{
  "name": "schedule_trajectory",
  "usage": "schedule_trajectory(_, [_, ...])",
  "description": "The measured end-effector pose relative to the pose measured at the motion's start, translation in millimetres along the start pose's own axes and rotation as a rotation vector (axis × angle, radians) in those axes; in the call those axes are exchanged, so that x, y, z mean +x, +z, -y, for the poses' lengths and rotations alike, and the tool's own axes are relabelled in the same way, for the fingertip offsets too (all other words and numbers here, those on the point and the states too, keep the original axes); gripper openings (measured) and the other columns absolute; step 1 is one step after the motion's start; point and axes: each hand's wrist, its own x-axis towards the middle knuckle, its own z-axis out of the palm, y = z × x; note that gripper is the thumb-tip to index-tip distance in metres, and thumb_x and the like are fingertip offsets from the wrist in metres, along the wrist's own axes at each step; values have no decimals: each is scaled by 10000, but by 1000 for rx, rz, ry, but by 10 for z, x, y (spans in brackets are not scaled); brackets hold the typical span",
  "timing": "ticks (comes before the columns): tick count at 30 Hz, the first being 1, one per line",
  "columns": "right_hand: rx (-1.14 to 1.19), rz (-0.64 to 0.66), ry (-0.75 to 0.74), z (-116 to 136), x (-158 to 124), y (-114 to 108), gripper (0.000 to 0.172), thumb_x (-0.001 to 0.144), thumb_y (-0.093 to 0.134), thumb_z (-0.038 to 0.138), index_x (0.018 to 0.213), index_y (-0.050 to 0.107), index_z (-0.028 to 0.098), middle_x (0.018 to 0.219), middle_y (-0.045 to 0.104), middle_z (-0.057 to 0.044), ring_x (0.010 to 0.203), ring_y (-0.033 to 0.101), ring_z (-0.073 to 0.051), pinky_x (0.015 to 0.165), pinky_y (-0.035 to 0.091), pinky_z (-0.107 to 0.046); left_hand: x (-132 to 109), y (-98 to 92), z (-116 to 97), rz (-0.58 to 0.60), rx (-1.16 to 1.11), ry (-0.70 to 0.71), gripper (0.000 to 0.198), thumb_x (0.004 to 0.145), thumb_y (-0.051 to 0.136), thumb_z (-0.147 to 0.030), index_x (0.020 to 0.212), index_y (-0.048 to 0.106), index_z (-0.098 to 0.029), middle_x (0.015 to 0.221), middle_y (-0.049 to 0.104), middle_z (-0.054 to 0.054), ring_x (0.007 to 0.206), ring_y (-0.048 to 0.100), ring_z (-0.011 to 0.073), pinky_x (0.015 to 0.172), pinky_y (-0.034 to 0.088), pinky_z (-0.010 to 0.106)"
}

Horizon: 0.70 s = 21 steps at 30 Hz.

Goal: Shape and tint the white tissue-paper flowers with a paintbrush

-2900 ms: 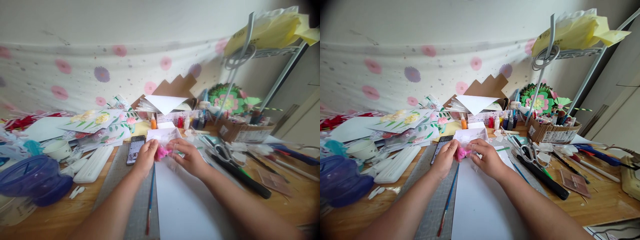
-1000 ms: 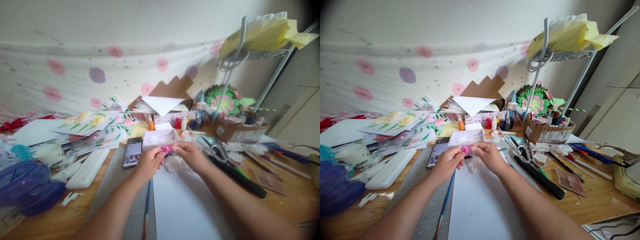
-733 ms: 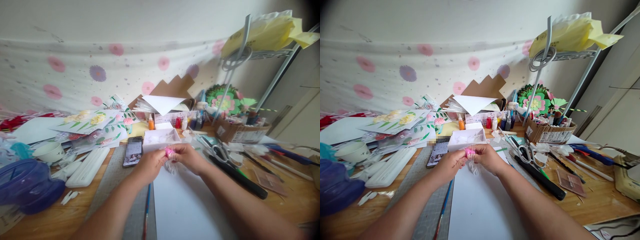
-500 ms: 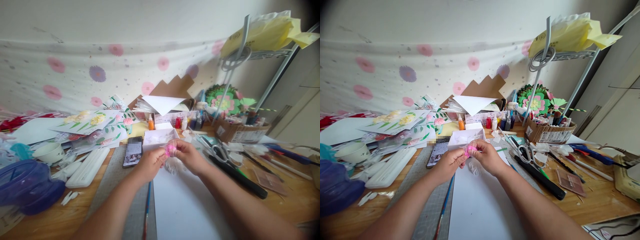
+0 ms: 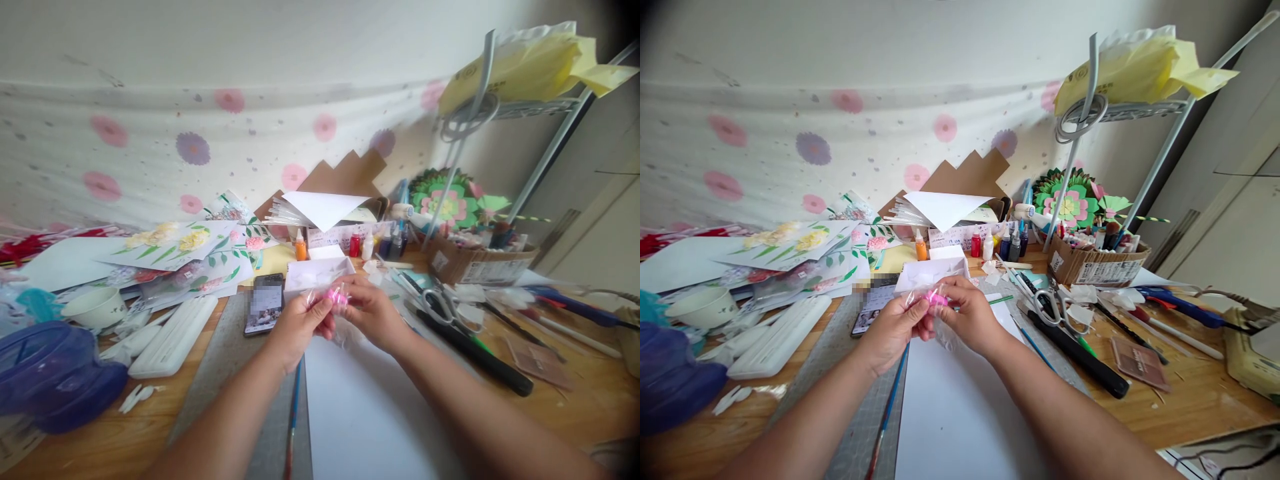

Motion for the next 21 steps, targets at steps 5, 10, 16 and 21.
schedule_trajectory(5, [32, 35, -30, 15, -23, 35, 272, 800, 604, 399, 1006, 669, 233, 1069, 548, -89, 1002, 544, -207, 835, 467, -358, 0, -7, 6, 24, -94, -24, 300, 768, 619, -438, 790, 538, -150, 484, 422, -81, 405, 339, 40, 527, 436, 225])
schedule_trajectory(10, [57, 152, -77, 56, -12, -12, 242, 816, 584, 396, 932, 660, 198, 933, 569, -71, 883, 570, -180, 796, 477, -337, -16, -78, 11, 116, -127, -61, 276, 735, 676, -391, 793, 591, -135, 442, 383, -91, 396, 284, 33, 533, 424, 233])
schedule_trajectory(16, [49, 224, -141, 78, -20, -42, 242, 832, 569, 369, 961, 651, 181, 1091, 519, -104, 1044, 513, -197, 872, 447, -342, -27, -115, 4, 174, -154, -55, 282, 709, 701, -399, 752, 602, -139, 428, 371, -97, 379, 269, 28, 541, 427, 245])
schedule_trajectory(21, [52, 222, -169, 79, -29, -11, 174, 814, 605, 290, 935, 666, 180, 1059, 527, -95, 969, 547, -179, 863, 445, -343, -32, -114, 28, 196, -153, -63, 309, 689, 717, -408, 699, 594, -124, 405, 391, -85, 372, 306, 34, 542, 431, 250])
